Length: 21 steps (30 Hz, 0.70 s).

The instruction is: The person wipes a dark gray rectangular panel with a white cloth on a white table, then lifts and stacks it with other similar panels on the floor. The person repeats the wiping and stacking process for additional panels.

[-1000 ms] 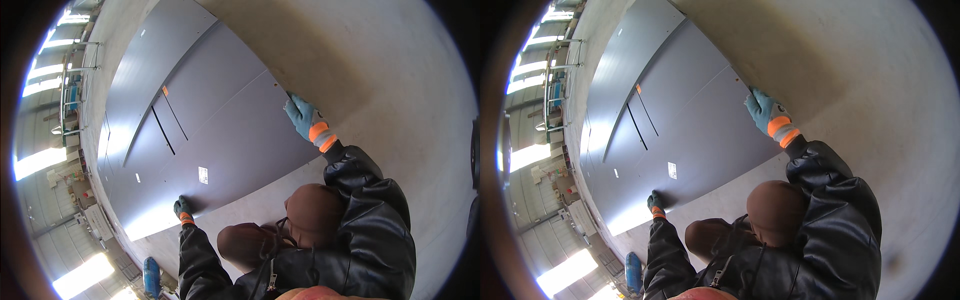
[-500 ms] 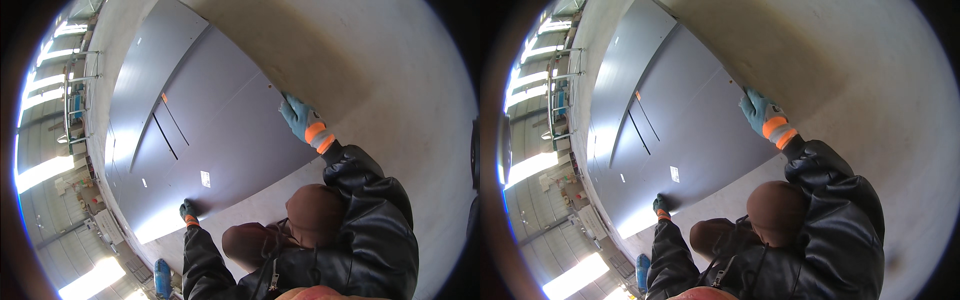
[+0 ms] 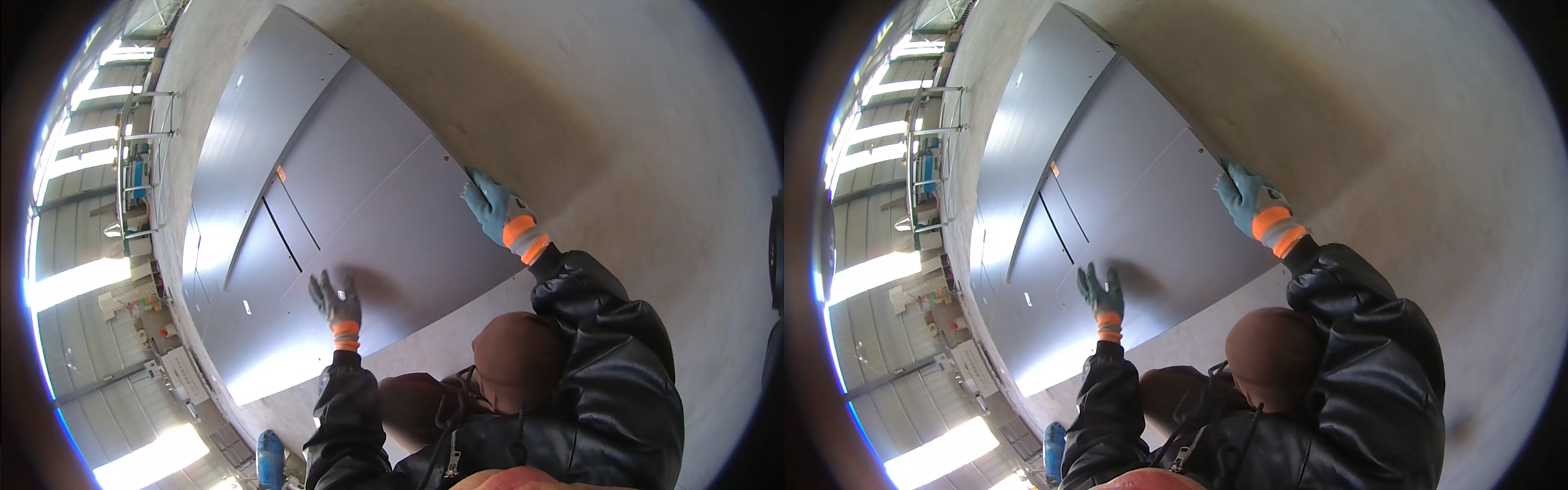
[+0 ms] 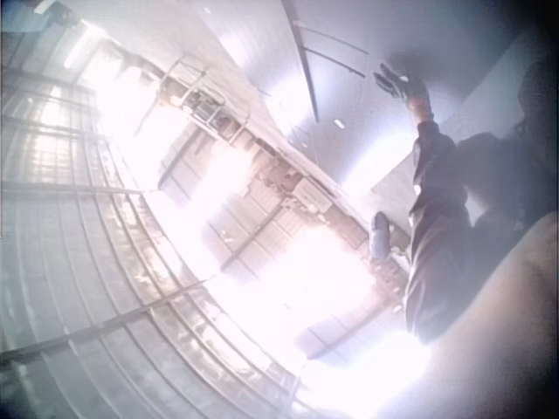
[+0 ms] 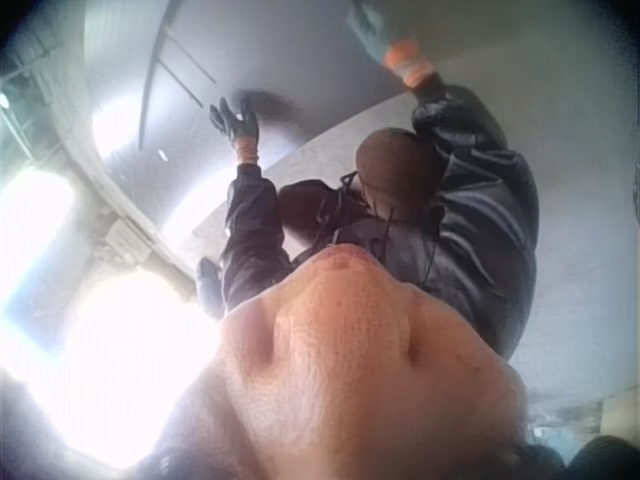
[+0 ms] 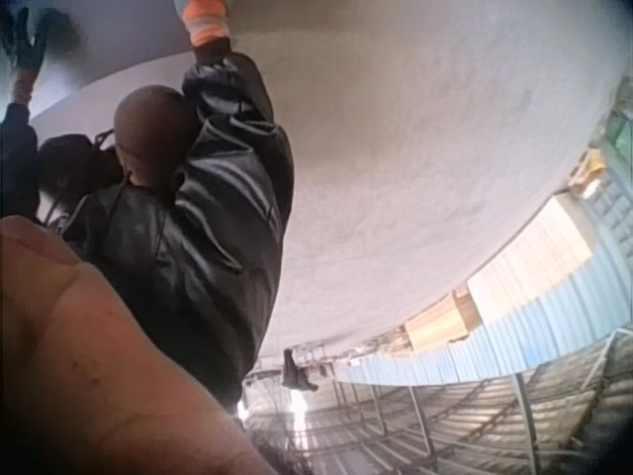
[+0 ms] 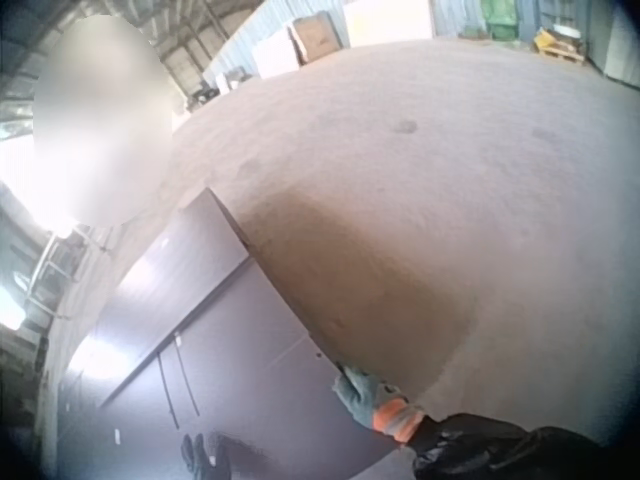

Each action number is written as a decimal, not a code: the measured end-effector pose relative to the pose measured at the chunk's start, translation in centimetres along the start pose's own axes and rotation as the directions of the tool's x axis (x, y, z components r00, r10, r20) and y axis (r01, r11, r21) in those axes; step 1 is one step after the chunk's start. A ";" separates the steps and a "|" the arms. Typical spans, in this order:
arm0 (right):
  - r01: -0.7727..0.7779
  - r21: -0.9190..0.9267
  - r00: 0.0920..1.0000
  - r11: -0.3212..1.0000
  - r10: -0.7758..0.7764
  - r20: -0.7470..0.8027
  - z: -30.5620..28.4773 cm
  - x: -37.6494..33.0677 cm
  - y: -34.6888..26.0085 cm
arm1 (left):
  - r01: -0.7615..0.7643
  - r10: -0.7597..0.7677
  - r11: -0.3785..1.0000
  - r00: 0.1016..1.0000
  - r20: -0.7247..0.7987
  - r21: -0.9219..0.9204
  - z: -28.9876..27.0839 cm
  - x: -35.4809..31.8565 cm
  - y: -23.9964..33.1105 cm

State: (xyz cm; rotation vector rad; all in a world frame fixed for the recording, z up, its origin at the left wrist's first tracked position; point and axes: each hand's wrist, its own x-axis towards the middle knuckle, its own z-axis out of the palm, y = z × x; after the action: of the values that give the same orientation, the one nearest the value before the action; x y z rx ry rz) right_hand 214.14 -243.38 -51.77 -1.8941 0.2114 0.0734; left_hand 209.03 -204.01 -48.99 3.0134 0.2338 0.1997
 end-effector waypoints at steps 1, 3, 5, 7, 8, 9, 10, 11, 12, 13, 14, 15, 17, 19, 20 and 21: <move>0.009 -0.008 1.000 1.000 -0.009 -0.008 0.2 0.0 0.0 | -0.084 0.083 0.994 0.996 -0.011 -0.067 -0.3 0.3 2.4; 0.025 -0.036 0.999 0.999 -0.026 -0.033 0.1 -0.1 -0.2 | -0.215 0.214 0.974 0.977 -0.015 -0.073 -0.4 0.7 5.3; 0.205 -0.225 0.957 0.953 -0.243 -0.158 -1.8 -1.7 -2.2 | -0.307 0.306 0.943 0.952 -0.026 -0.130 -1.4 0.4 7.1; 0.353 -0.270 0.907 0.896 -0.399 -0.136 -4.6 -4.8 -5.4 | -0.367 0.367 0.904 0.929 -0.045 -0.218 -4.2 -1.1 8.1; 0.416 -0.211 0.894 0.885 -0.441 -0.086 -6.1 -7.0 -7.1 | -0.421 0.426 0.878 0.904 -0.031 -0.229 -6.4 -2.5 8.0; 0.433 -0.244 0.898 0.868 -0.440 0.029 -7.6 -9.5 -9.8 | -0.487 0.502 0.844 0.865 0.013 -0.223 -8.6 -4.3 7.0; 0.442 -0.284 0.897 0.851 -0.419 0.140 -8.6 -12.3 -11.8 | -0.497 0.538 0.821 0.838 0.088 -0.281 -10.9 -6.7 6.6; 0.431 -0.255 0.900 0.866 -0.392 0.192 -8.8 -15.8 -12.8 | -0.471 0.554 0.805 0.814 0.173 -0.361 -12.8 -9.3 6.4; 0.422 -0.194 0.894 0.886 -0.371 0.250 -8.5 -18.3 -13.8 | -0.510 0.588 0.801 0.770 0.249 -0.312 -14.1 -12.4 4.6; 0.422 -0.224 0.884 0.879 -0.343 0.319 -8.3 -19.6 -14.8 | -0.524 0.623 0.778 0.713 0.321 -0.347 -15.4 -15.0 3.0; 0.407 -0.287 0.880 0.867 -0.288 0.379 -8.5 -20.9 -16.4 | -0.483 0.606 0.791 0.702 0.374 -0.376 -17.1 -16.0 4.5; 0.404 -0.294 0.890 0.866 -0.297 0.347 -9.0 -21.8 -17.4 | -0.439 0.638 0.760 0.643 0.423 -0.479 -18.6 -14.8 6.2; 0.421 -0.284 0.894 0.862 -0.341 0.290 -10.0 -23.2 -18.0 | -0.270 0.634 0.696 0.665 0.394 -0.665 -19.2 -14.9 7.5; 0.427 -0.237 0.884 0.873 -0.347 0.315 -11.0 -24.1 -18.5 | -0.066 0.526 0.634 0.768 0.366 -0.771 -19.1 -17.6 6.9; 0.421 -0.233 0.887 0.877 -0.343 0.310 -11.6 -24.6 -18.7 | 0.017 0.492 0.601 0.780 0.387 -0.799 -19.6 -17.7 7.3; 0.431 -0.243 0.888 0.869 -0.361 0.285 -12.2 -25.4 -18.7 | 0.075 0.469 0.582 0.782 0.409 -0.810 -20.4 -17.7 7.6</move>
State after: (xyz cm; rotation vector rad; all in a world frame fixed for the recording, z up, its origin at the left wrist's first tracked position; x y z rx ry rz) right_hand 191.94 -246.25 -26.39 -2.1760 -0.3757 0.0453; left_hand 189.93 -212.24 -30.16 2.0134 -0.2407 -0.5079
